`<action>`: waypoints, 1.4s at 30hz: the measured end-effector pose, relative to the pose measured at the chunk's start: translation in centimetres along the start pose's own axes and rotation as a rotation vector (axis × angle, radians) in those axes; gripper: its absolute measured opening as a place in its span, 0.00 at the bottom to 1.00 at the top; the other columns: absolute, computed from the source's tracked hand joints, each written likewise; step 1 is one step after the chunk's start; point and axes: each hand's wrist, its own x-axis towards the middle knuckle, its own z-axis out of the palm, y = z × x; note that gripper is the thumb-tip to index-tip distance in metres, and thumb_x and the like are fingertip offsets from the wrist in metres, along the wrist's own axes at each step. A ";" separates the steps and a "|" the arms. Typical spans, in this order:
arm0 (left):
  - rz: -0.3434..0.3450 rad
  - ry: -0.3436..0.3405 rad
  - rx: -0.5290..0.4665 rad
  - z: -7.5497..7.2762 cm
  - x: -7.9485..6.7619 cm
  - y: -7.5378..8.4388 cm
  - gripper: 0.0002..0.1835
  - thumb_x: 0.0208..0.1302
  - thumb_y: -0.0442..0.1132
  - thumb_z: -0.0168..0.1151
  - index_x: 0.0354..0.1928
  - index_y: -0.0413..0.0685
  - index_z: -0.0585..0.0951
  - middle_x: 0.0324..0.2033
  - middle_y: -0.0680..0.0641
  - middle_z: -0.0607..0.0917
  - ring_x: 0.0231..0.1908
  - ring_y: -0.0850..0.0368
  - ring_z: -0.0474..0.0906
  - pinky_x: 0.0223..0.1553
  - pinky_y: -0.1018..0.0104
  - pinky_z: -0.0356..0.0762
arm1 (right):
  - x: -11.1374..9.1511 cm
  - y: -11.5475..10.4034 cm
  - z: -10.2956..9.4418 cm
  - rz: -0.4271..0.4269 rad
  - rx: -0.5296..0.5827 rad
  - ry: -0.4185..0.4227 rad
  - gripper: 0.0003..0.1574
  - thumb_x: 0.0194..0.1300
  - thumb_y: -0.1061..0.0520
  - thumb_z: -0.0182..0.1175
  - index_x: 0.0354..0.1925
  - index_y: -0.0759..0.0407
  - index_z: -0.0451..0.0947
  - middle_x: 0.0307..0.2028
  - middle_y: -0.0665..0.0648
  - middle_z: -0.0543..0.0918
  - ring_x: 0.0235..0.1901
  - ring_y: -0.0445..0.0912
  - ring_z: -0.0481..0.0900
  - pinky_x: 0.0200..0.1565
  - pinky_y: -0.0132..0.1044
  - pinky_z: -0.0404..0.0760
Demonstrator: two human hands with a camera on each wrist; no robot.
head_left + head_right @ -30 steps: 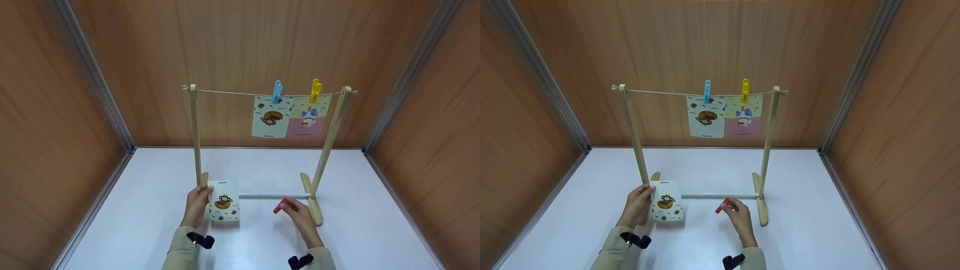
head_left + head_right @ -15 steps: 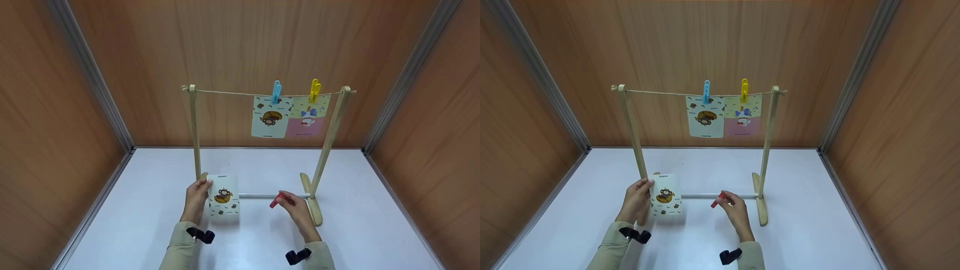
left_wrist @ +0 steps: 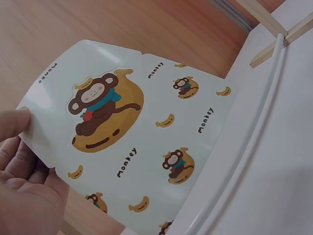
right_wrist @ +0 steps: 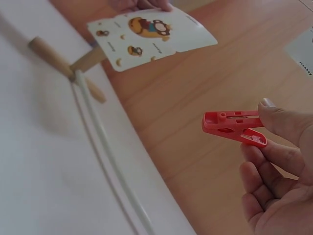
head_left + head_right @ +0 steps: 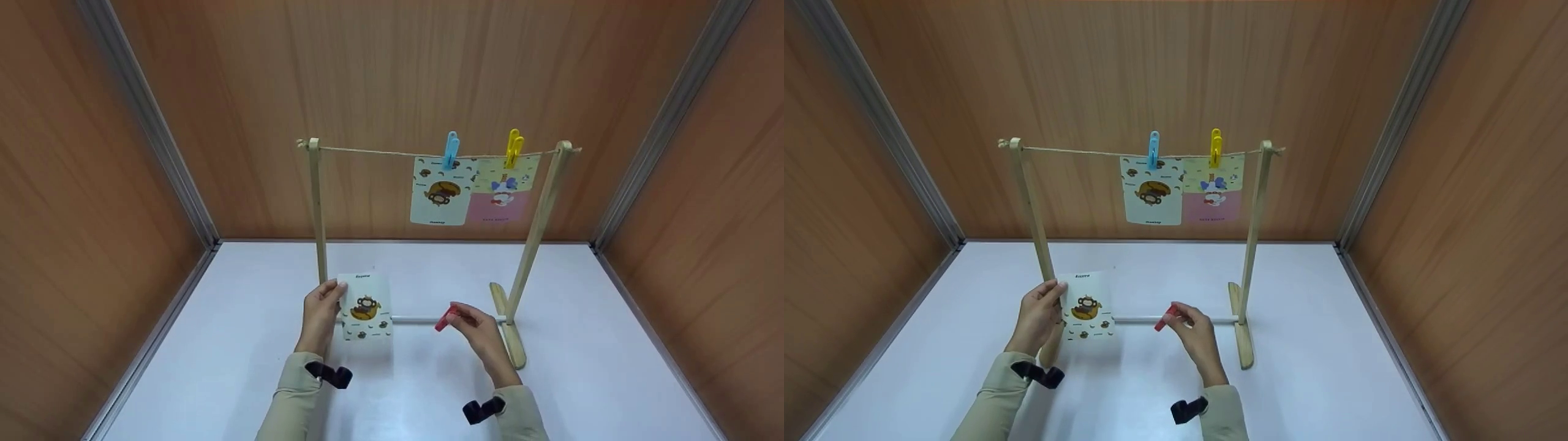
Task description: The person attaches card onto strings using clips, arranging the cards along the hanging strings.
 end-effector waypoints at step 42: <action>0.167 -0.071 -0.084 4.1 0.0 7.6 0.13 0.70 0.40 0.56 0.52 0.42 0.76 0.46 0.45 0.82 0.47 0.55 0.78 0.51 0.63 0.74 | 3.2 -11.8 0.7 -0.247 -0.054 -0.054 0.28 0.60 0.51 0.67 0.58 0.57 0.77 0.47 0.57 0.82 0.55 0.51 0.74 0.59 0.49 0.69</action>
